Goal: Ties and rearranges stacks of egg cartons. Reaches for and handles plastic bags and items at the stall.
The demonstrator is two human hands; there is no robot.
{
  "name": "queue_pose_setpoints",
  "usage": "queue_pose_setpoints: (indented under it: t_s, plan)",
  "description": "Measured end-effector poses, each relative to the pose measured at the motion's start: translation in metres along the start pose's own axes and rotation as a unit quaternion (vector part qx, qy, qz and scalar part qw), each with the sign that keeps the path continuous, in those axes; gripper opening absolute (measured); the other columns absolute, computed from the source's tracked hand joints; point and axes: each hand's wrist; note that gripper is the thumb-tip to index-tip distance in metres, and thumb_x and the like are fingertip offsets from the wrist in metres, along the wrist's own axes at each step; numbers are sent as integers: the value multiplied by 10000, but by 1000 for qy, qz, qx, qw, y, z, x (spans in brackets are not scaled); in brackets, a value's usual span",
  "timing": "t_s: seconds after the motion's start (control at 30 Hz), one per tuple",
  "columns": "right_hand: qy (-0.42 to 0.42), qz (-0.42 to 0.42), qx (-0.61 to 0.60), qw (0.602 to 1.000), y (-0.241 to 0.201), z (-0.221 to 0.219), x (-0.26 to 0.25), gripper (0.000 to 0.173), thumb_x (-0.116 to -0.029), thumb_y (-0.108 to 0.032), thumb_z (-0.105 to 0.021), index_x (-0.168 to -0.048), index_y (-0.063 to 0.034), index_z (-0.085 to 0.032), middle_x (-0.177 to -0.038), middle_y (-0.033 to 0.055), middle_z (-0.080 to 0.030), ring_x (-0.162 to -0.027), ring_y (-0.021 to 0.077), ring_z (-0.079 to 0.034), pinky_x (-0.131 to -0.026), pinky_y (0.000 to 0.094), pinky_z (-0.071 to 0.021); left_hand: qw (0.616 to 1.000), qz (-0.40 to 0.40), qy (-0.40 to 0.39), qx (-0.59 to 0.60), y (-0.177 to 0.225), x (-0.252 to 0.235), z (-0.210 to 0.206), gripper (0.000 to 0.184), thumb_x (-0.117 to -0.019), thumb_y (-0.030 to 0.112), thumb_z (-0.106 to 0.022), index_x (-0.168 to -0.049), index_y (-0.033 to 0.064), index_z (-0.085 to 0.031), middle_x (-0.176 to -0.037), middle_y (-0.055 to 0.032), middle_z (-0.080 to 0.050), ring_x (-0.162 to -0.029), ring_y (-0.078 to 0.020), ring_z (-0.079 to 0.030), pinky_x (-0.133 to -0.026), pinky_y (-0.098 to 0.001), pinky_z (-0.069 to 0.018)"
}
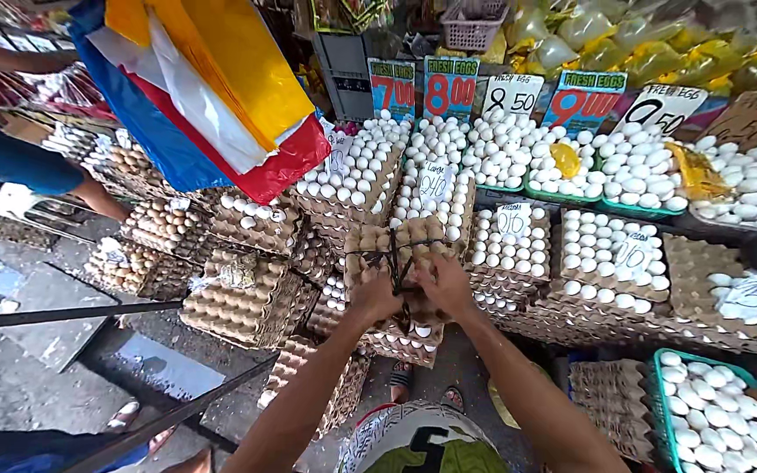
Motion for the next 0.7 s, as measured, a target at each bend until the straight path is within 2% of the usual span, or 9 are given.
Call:
queue_pose_setpoints:
  t_s: [0.07,0.13,0.23,0.27,0.37,0.43,0.53,0.63,0.7]
  plan:
    - [-32,-51,55,997,9,-9,-26,626,-921,-599,-667,-1413,-214,-621,-1306,170,-631,-1204,389,-590,-994,605,-498,1000,-8,-18,-3,-3,14,-3,586,-932,499,-640,-1305,53,-570,-1118,-210,-684,-1053,-404,-666,-887,-654,-511]
    - [-64,-64,82,993,9,-21,-41,573,-894,-627,-689,-1341,-269,-681,-1384,159,-600,-1302,395,-524,-1037,628,-453,1000,-8,-14,-7,-1,24,-4,558,-959,435,-606,-1373,71,-515,-1132,-200,-687,-1058,-400,-672,-886,-649,-518]
    - [-43,-54,79,995,-6,-33,-47,251,-963,-459,-673,-1124,-298,-780,-1213,57,-691,-1255,315,-562,-1016,594,-450,1000,6,0,-8,8,38,-11,671,-975,534,-583,-1440,71,-443,-1144,-199,-686,-1068,-407,-672,-895,-640,-520]
    - [-33,-45,73,996,-9,-36,-47,209,-982,-408,-659,-1094,-286,-786,-1171,41,-703,-1227,302,-576,-1009,587,-452,1000,14,5,-8,12,42,-14,719,-966,537,-603,-1471,65,-405,-1156,-210,-685,-1080,-420,-668,-905,-639,-518]
    - [-12,-20,50,998,-15,-42,-50,239,-993,-377,-616,-1094,-232,-776,-1149,51,-720,-1166,303,-620,-995,598,-474,999,35,16,3,21,48,-27,740,-951,326,-649,-1545,61,-295,-1202,-227,-671,-1102,-430,-666,-910,-626,-531]
    - [1,-21,39,999,-16,-45,-53,268,-977,-388,-621,-1114,-205,-761,-1173,91,-697,-1146,342,-618,-946,623,-488,999,42,25,18,20,49,-34,681,-968,259,-613,-1540,74,-294,-1191,-219,-672,-1082,-413,-677,-893,-611,-543]
    - [-34,-65,41,996,-16,-41,-63,470,-937,-514,-688,-1265,-178,-693,-1278,137,-665,-1231,394,-580,-1005,673,-447,997,39,31,67,12,51,-38,617,-1036,418,-528,-1522,84,-343,-1167,-196,-684,-1082,-388,-682,-907,-601,-541]
    - [-66,-74,67,993,-16,-39,-69,322,-930,-423,-714,-1176,-219,-761,-1207,89,-717,-1248,370,-580,-1021,659,-436,995,54,41,69,14,51,-40,790,-949,590,-600,-1502,81,-359,-1135,-177,-695,-1062,-372,-689,-901,-596,-544]
    - [-70,-70,89,991,-13,-43,-69,303,-931,-469,-697,-1123,-249,-779,-1202,46,-723,-1269,342,-571,-1043,648,-426,995,76,46,42,22,50,-42,908,-879,651,-654,-1508,83,-327,-1123,-171,-702,-1052,-367,-696,-897,-586,-550]
Point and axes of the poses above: each hand's wrist, its own x-axis away from the middle knuckle, its own z-axis out of the back of the hand, y = z × x
